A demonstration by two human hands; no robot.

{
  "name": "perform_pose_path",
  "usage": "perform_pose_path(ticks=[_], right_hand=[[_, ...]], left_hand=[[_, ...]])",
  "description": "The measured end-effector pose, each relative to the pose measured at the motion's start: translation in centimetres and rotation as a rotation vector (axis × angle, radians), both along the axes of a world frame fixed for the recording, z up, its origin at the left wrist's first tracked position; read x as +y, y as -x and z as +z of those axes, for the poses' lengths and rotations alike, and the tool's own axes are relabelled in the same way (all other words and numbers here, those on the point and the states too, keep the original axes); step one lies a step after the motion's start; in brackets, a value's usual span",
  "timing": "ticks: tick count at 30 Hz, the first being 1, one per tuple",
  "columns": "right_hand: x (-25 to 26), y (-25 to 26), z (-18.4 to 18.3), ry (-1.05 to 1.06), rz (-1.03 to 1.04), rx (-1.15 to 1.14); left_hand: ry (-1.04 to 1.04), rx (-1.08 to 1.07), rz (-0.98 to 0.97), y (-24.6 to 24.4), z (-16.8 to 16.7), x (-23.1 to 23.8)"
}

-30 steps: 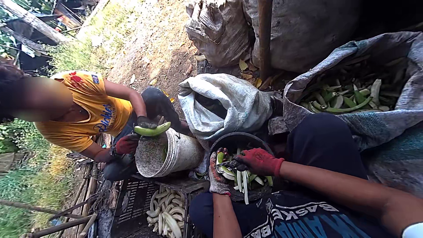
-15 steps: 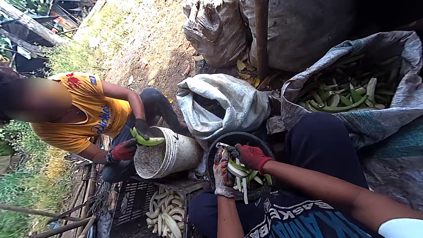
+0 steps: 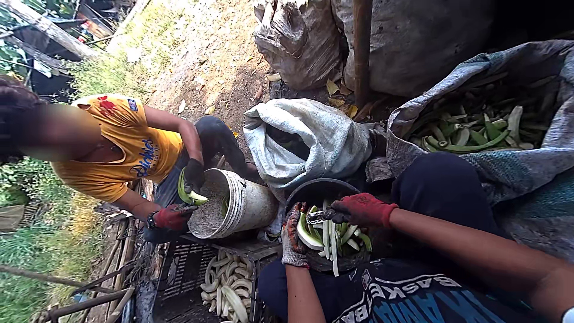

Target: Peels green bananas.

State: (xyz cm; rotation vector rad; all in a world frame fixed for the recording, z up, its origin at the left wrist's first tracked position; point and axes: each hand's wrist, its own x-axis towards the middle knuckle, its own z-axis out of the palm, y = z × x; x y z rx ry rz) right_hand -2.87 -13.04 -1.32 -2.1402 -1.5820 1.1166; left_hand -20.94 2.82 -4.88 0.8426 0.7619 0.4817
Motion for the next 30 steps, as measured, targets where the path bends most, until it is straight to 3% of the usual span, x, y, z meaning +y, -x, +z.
perform_pose_path(ticks=[3,5,10,18,27,30], right_hand=[[-0.7,0.3,-1.1,-0.118,0.092,0.208],[-0.9,1.1,-1.2,-0.146,0.138,0.272],[0.4,2.5,-0.6,-0.091,0.109,0.093],[2.7,4.5,-0.8,0.080,-0.234,-0.054],[3.6,2.3,-0.9,0.152,-0.402,-0.057],[2.3,1.2,-1.2,0.042,-0.312,-0.025]], left_hand=[[0.280,-0.219,0.009,-0.3,-0.3,-0.1],[0.360,-0.323,0.027,-0.7,0.0,-0.4],[0.395,-0.292,0.015,-1.7,1.2,-1.7],[0.161,-0.196,0.033,-2.4,0.6,-2.7],[0.080,-0.176,0.015,-1.6,-1.2,-3.8],[0.115,-0.160,0.059,-0.8,-2.2,-2.8]])
